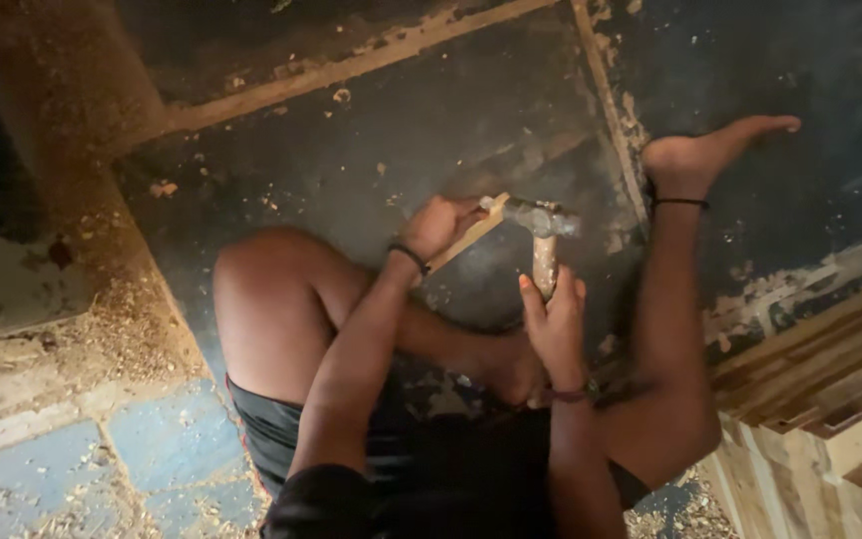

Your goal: The person sits on the floor and uses a hammer to drive nails into small wooden planks. They hold the nail with one hand and strike it with the hammer in the other, repeating the process for multiple nails.

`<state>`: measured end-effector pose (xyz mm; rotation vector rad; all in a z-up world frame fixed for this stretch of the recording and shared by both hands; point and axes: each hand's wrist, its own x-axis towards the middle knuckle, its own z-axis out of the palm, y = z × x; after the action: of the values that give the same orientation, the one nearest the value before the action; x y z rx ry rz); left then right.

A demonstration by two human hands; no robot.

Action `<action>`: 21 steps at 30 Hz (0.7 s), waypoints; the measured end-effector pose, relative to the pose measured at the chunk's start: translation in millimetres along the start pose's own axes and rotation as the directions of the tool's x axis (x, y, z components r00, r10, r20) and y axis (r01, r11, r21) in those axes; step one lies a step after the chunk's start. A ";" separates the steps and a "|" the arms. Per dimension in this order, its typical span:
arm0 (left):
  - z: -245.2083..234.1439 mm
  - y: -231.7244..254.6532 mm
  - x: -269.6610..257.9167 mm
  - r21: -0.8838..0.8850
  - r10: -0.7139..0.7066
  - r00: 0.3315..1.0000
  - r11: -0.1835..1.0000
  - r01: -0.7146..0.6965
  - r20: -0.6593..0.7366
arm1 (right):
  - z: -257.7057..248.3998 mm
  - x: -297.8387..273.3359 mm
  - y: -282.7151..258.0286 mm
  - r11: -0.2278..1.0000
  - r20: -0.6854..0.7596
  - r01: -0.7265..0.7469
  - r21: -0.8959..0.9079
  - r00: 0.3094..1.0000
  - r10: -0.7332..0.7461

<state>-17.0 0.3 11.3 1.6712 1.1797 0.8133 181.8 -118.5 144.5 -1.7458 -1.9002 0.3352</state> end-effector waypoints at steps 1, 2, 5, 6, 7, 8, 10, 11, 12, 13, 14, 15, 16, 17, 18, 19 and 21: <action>-3.1 2.2 4.0 0.032 0.014 1.000 0.999 -0.014 -0.002 | 0.2 1.1 -1.6 0.976 0.034 -0.151 0.156 0.988 0.148; -5.6 2.7 5.1 0.064 0.020 1.000 0.998 -0.020 -0.001 | 0.7 -1.0 -4.3 0.903 0.100 -0.305 0.304 0.952 0.288; -4.4 4.4 2.6 0.011 0.008 1.000 1.000 -0.009 0.023 | -1.4 -5.2 -8.2 0.697 0.183 -0.426 0.576 0.899 0.398; -3.4 5.5 2.1 -0.033 0.003 0.999 0.999 -0.002 0.036 | -2.9 -5.3 -9.8 0.648 0.178 -0.411 0.642 0.901 0.395; -4.3 5.4 1.5 -0.033 0.000 0.999 0.999 0.001 0.039 | -4.3 -4.2 -12.1 0.643 0.155 -0.395 0.656 0.905 0.397; -4.1 5.2 0.6 -0.035 -0.003 0.999 0.999 0.004 0.044 | -8.1 -3.3 -14.5 0.639 0.133 -0.381 0.668 0.906 0.401; -2.6 4.5 0.5 -0.020 0.027 0.999 0.999 -0.027 0.025 | -19.2 -1.7 -21.1 0.620 0.084 -0.341 0.706 0.910 0.405; -0.6 4.7 1.7 -0.001 0.061 0.998 0.998 -0.061 0.002 | -25.8 -1.4 -24.9 0.606 0.057 -0.315 0.731 0.912 0.406; -0.4 4.0 2.0 0.020 0.094 0.995 0.995 -0.094 -0.022 | -30.3 -0.5 -28.9 0.589 0.030 -0.287 0.755 0.913 0.407; -1.2 3.0 1.5 -0.006 0.097 0.995 0.995 -0.097 -0.012 | -35.0 0.7 -31.8 0.560 0.021 -0.288 0.777 0.901 0.433; -2.1 2.2 0.5 -0.033 0.099 0.995 0.995 -0.099 -0.001 | -41.5 1.2 -33.5 0.530 0.013 -0.288 0.798 0.887 0.462; -2.8 1.9 -0.4 -0.059 0.102 0.995 0.993 -0.101 0.010 | -47.1 2.3 -34.7 0.499 0.006 -0.287 0.818 0.871 0.490; -2.3 2.2 -0.6 -0.023 0.109 0.994 0.994 -0.109 0.003 | -52.7 2.7 -35.9 0.515 -0.046 -0.225 0.827 0.886 0.462; -1.8 2.8 0.0 0.013 0.116 0.993 0.993 -0.116 -0.003 | -58.5 3.2 -36.9 0.528 -0.099 -0.162 0.833 0.896 0.432; -1.6 3.5 0.3 0.050 0.123 0.992 0.991 -0.122 -0.010 | -63.1 3.4 -38.4 0.540 -0.153 -0.098 0.836 0.903 0.401; -1.4 4.6 -0.2 0.041 0.122 0.993 0.992 -0.122 -0.002 | -68.0 2.7 -39.8 0.533 -0.162 -0.078 0.842 0.907 0.390; -4.2 6.9 -0.2 0.029 0.122 0.992 0.992 -0.122 0.008 | -74.3 1.8 -40.2 0.514 -0.183 -0.033 0.857 0.914 0.363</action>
<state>-18.3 0.5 19.2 1.7828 1.0976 0.8690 187.6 -134.7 227.2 -1.1998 -0.9565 0.8254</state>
